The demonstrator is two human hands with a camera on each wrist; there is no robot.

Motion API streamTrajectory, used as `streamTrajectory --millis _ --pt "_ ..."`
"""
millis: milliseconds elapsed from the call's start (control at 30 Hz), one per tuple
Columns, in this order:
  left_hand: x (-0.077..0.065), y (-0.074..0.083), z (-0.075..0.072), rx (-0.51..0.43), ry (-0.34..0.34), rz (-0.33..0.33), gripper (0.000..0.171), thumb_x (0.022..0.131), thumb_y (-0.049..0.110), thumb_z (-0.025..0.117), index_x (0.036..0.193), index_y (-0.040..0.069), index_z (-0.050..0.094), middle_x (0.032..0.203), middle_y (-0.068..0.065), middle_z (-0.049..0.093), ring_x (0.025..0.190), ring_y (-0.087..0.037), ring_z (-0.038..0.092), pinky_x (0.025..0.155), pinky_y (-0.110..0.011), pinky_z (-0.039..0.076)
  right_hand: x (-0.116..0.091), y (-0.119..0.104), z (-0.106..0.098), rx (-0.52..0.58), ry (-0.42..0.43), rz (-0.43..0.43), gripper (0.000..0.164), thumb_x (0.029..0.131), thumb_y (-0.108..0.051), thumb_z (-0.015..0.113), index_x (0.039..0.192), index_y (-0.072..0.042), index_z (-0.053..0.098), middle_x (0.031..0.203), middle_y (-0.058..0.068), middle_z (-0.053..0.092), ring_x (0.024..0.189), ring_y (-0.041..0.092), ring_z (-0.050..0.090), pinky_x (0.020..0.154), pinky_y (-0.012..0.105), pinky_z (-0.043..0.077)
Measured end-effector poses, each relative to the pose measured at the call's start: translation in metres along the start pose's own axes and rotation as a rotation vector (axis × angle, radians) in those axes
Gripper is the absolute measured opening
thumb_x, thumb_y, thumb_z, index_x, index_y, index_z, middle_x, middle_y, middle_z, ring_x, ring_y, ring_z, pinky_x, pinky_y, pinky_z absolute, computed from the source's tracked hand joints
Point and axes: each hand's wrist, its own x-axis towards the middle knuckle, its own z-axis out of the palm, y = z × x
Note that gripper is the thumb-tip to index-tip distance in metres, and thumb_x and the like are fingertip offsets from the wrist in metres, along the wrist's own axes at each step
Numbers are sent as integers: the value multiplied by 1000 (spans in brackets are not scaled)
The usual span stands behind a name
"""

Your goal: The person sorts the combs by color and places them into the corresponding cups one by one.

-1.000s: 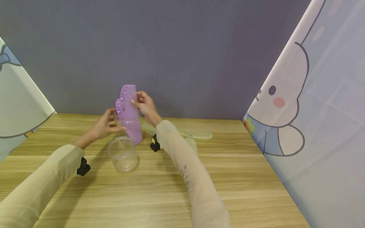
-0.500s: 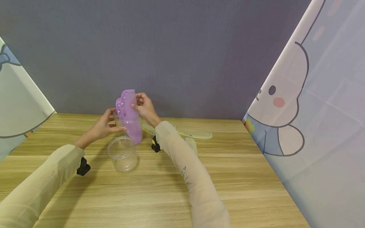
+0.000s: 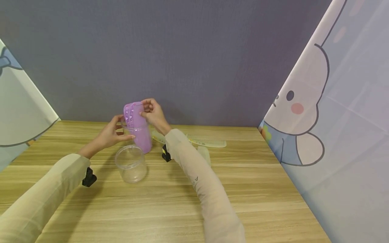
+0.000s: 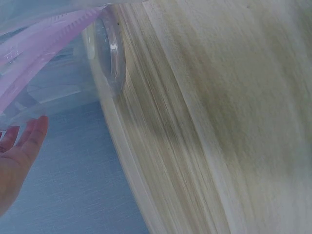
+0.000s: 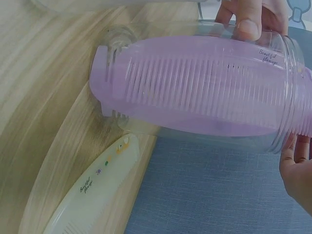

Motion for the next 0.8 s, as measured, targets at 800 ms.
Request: streamTrajectory --millis 800 --pt "0 3 1 -1 1 6 94 73 22 78 139 -3 16 135 -28 32 119 -50 40 94 -55 45 16 9 8 -255 60 -99 35 81 7 60 114 -4 56 107 18 61 91 23 59 76 16 51"
